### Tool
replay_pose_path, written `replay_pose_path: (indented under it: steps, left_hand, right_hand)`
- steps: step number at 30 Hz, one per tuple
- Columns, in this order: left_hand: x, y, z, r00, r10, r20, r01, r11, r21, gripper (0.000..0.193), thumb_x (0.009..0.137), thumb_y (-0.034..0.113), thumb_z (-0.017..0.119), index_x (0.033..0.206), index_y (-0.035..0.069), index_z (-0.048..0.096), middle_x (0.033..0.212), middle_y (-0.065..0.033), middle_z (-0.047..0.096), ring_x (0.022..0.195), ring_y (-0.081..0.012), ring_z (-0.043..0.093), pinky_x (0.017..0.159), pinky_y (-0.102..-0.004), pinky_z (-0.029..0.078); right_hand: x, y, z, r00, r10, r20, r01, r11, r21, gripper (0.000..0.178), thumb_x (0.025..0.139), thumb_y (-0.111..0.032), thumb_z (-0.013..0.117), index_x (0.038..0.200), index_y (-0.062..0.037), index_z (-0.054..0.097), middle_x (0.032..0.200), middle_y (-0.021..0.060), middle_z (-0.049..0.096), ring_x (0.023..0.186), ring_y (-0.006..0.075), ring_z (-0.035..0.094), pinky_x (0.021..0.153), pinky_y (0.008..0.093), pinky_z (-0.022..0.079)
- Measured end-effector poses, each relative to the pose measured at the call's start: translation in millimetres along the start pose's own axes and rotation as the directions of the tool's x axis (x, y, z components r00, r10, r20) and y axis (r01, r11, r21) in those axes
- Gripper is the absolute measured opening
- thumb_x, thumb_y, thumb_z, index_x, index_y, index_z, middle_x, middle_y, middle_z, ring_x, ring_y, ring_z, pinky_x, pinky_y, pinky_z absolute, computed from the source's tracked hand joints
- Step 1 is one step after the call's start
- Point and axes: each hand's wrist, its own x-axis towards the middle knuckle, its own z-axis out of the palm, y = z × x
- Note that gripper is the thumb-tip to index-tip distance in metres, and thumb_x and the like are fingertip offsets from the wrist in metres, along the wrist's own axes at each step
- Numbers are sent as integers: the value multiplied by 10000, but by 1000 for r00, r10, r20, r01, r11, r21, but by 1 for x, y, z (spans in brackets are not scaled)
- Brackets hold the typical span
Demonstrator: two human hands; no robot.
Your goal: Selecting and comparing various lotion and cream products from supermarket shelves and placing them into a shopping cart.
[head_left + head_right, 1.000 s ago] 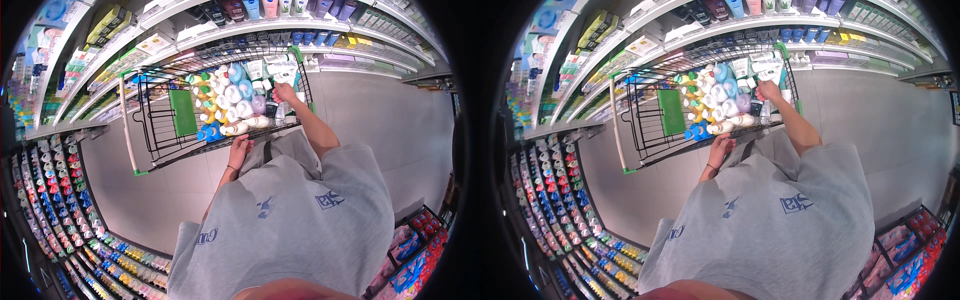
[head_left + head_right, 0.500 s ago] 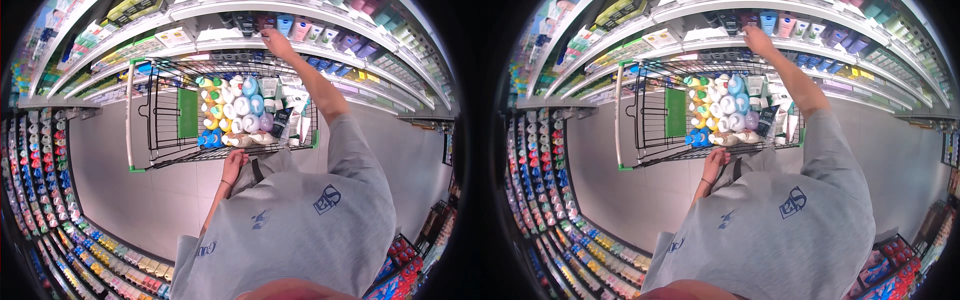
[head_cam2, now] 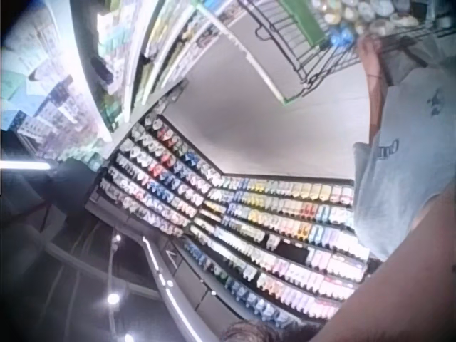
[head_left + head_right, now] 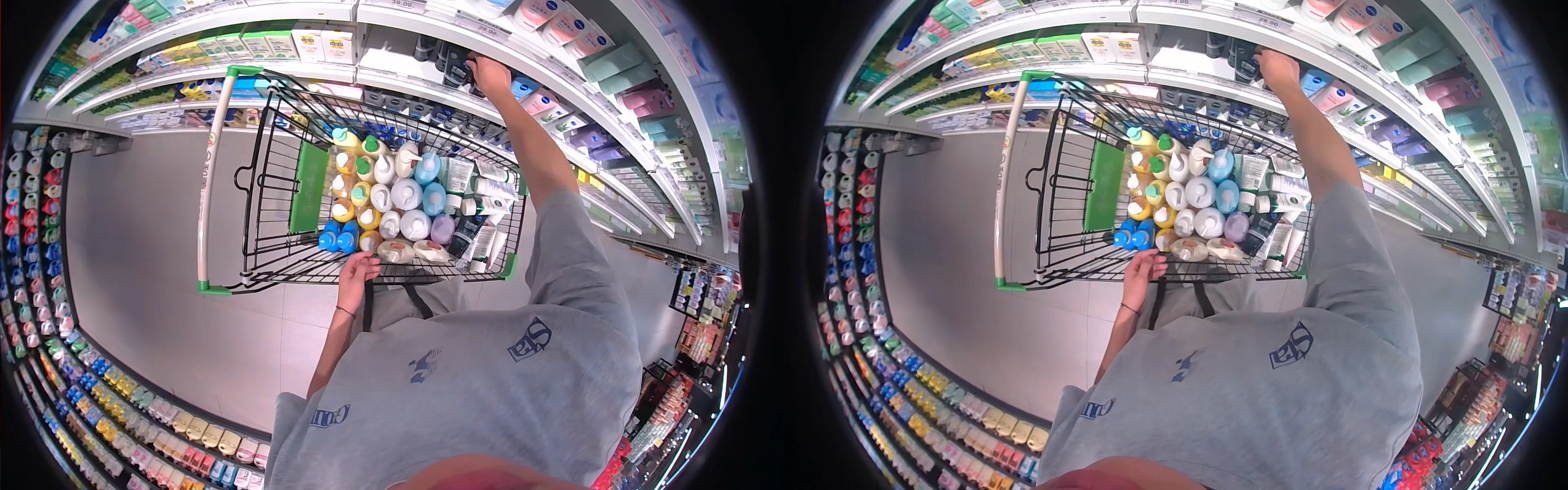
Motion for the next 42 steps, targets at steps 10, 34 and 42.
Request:
replay_pose_path:
  steps: [10,34,42]
  left_hand:
    - [76,129,6,912,322,254,-408,775,484,345,886,66,623,1212,-2,528,1053,-126,649,949,-225,638,835,-300,491]
    - [82,150,-12,848,-98,521,196,971,-135,283,876,165,666,1052,-49,611,886,-103,686,765,-213,698,677,-319,579]
    - [60,136,-56,875,-153,460,202,978,-60,256,878,181,665,1011,-34,623,883,-77,671,767,-155,672,684,-274,542]
  right_hand:
    - [-113,-79,-97,894,-263,-363,375,883,284,92,845,-57,670,936,-58,679,910,82,667,811,237,659,662,322,522]
    - [-63,-69,-22,967,188,169,-246,857,453,477,844,-246,690,1229,5,560,1086,146,651,899,217,643,771,328,503]
    - [-7,31,3,993,-99,-60,74,941,-331,593,782,-268,706,1304,-70,503,1189,212,594,1047,397,587,885,465,476]
